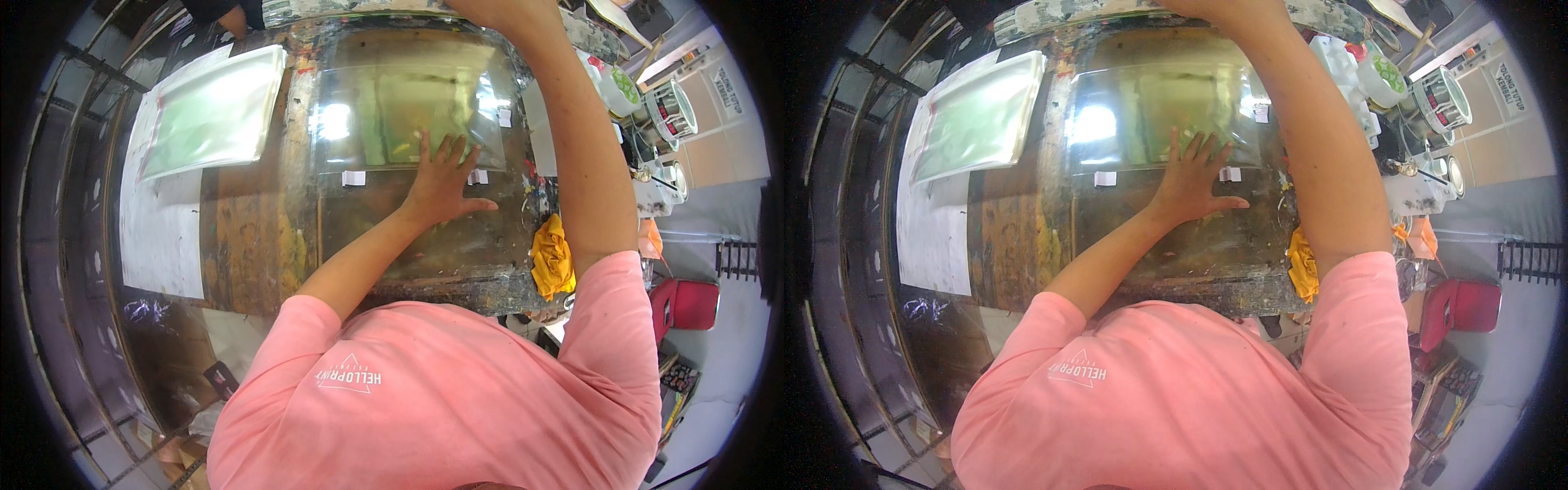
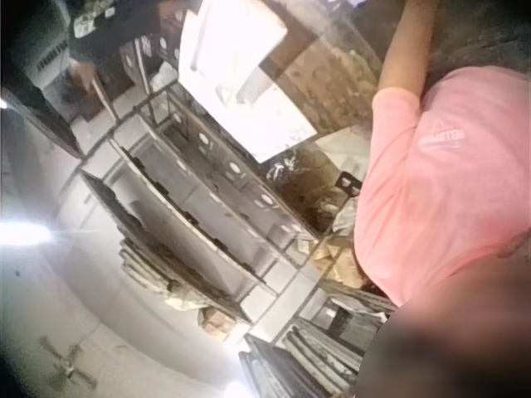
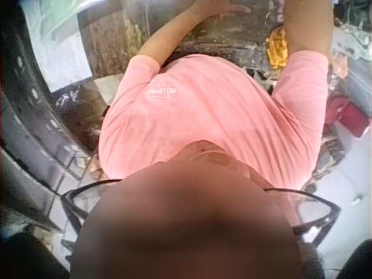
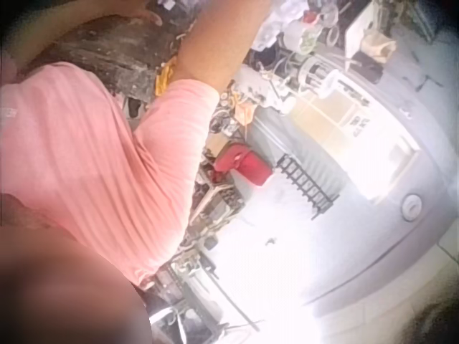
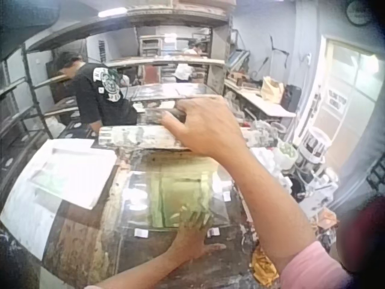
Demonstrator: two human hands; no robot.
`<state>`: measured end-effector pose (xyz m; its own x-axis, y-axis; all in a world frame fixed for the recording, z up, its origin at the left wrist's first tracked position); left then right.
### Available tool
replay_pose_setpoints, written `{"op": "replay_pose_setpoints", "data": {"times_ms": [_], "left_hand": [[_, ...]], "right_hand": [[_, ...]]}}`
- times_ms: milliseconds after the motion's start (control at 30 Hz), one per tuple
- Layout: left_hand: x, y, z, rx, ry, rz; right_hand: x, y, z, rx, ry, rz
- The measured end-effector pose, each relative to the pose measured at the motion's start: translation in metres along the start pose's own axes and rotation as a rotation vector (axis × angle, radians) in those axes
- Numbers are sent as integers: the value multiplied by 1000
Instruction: The person performs screen printing by repeatedly pulling a squeegee across a screen to transfer green ink onto a white substrate. The person lifts the screen to reveal a flower-shaped print, then resets the screen and repeats the process.
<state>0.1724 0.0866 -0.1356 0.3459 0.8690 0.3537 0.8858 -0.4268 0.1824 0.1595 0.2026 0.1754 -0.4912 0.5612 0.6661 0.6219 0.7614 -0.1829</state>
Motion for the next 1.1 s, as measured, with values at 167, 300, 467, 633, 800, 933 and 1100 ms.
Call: {"op": "replay_pose_setpoints", "data": {"times_ms": [167,300,467,633,800,933,1100], "left_hand": [[-2,1,4,1,-4,25],[-3,1,-6,-49,71,77],[-44,-78,-98,-467,411,-614],[-69,-130,-206,-1030,761,-598],[-110,-111,-159,-639,442,-668],[-143,-113,-115,-229,251,-651],[-153,-107,-94,15,181,-612]], "right_hand": [[-8,-10,-5,-36,43,-45],[-5,-3,-2,-80,2,-4],[-21,-15,8,-31,24,14],[-83,-4,26,-149,-2,-38],[-156,11,66,3,-445,-58],[-207,11,85,155,-555,35],[-249,8,109,127,-591,125]]}}
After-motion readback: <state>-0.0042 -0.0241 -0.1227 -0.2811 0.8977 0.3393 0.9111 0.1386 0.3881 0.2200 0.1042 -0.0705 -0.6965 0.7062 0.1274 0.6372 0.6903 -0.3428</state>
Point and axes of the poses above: each hand's wrist, its own x-axis towards the middle knuckle, its own z-axis out of the palm, y = z × x, the point moved 5 cm from there along x, towards the middle knuckle, and after that the axes turned 9 degrees about z, right-handed, at the moved point
